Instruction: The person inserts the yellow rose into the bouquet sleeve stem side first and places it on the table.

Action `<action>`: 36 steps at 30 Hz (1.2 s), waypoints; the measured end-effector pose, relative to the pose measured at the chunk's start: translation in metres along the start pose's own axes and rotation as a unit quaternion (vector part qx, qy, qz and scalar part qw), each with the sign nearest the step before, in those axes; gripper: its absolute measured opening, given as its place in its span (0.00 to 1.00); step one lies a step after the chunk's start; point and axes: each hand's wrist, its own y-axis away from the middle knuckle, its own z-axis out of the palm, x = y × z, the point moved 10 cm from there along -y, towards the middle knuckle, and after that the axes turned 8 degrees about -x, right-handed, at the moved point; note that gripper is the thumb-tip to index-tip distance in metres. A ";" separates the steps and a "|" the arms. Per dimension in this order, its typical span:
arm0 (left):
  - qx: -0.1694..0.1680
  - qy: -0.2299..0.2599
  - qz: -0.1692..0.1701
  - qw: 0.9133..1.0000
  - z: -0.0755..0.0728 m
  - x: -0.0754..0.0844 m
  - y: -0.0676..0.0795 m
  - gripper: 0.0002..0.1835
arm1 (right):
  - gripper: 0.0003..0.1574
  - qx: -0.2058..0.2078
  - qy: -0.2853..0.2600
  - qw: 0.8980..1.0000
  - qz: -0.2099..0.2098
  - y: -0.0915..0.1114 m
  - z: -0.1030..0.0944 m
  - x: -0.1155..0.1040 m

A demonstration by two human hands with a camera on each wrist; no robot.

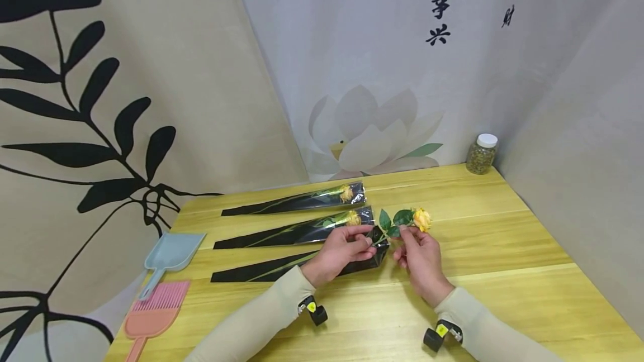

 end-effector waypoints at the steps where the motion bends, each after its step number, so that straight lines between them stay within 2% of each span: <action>1: 0.001 0.000 0.000 1.000 0.000 0.000 0.000 0.25 | 0.14 0.000 -0.003 1.000 -0.001 0.000 0.000 -0.001; 10: -0.004 -0.005 0.002 1.000 0.001 0.001 -0.001 0.25 | 0.12 0.008 -0.020 1.000 0.014 0.004 -0.001 0.001; 18: -0.004 -0.002 0.004 1.000 0.002 0.003 -0.003 0.25 | 0.14 0.008 -0.012 1.000 0.022 0.005 -0.003 0.006; 28: -0.002 0.004 0.012 1.000 0.002 0.003 -0.004 0.26 | 0.06 -0.002 -0.007 0.999 0.038 0.005 0.000 0.013; 36: -0.006 -0.001 0.015 1.000 0.005 0.007 -0.002 0.26 | 0.11 -0.024 0.011 0.999 0.047 0.005 0.005 0.015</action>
